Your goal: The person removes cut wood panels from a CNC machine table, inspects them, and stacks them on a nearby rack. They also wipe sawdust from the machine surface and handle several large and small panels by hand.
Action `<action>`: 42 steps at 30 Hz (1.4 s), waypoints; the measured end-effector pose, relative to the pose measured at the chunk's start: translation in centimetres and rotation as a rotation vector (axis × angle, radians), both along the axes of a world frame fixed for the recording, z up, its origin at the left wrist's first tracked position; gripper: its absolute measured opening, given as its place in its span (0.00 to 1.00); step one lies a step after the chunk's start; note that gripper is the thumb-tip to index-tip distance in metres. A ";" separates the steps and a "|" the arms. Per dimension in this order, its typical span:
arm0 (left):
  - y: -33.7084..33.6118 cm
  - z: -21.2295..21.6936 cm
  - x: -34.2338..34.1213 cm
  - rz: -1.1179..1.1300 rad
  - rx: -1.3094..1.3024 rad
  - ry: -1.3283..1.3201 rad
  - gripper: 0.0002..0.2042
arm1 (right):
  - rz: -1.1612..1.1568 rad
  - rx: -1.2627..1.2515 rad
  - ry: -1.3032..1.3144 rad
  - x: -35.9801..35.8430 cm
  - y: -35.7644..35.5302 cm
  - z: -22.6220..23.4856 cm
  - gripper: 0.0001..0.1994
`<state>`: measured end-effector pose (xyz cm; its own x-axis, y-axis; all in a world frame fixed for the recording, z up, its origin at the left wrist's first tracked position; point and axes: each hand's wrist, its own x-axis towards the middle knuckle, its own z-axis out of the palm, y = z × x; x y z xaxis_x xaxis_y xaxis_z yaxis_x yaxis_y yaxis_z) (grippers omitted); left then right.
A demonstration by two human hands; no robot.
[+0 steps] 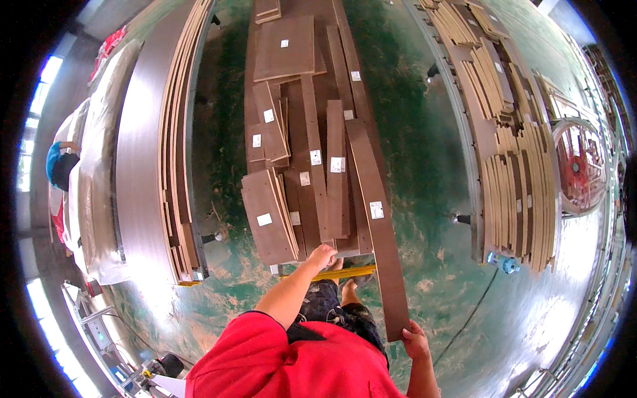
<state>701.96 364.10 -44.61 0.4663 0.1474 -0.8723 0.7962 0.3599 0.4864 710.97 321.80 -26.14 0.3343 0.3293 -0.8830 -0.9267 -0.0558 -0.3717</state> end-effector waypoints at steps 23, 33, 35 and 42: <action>-2.8 1.1 1.3 0.104 -0.174 -0.121 0.18 | 0.046 0.103 -0.179 3.1 5.1 1.2 0.27; 4.0 5.1 -7.1 0.110 0.276 0.106 0.17 | 0.078 0.113 -0.116 6.7 9.9 -6.2 0.30; 4.6 5.0 -8.9 0.144 0.293 0.111 0.14 | 0.088 0.044 -0.100 7.0 11.9 -7.5 0.29; 4.0 10.7 -12.4 0.406 0.194 0.101 0.14 | 0.091 0.058 0.066 6.3 12.2 -18.7 0.24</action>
<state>689.55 368.13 -33.89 0.2514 0.4658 -0.8484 0.6562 0.5623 0.5032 717.26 334.00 -44.84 0.2428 0.4063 -0.8809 -0.9413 -0.1208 -0.3152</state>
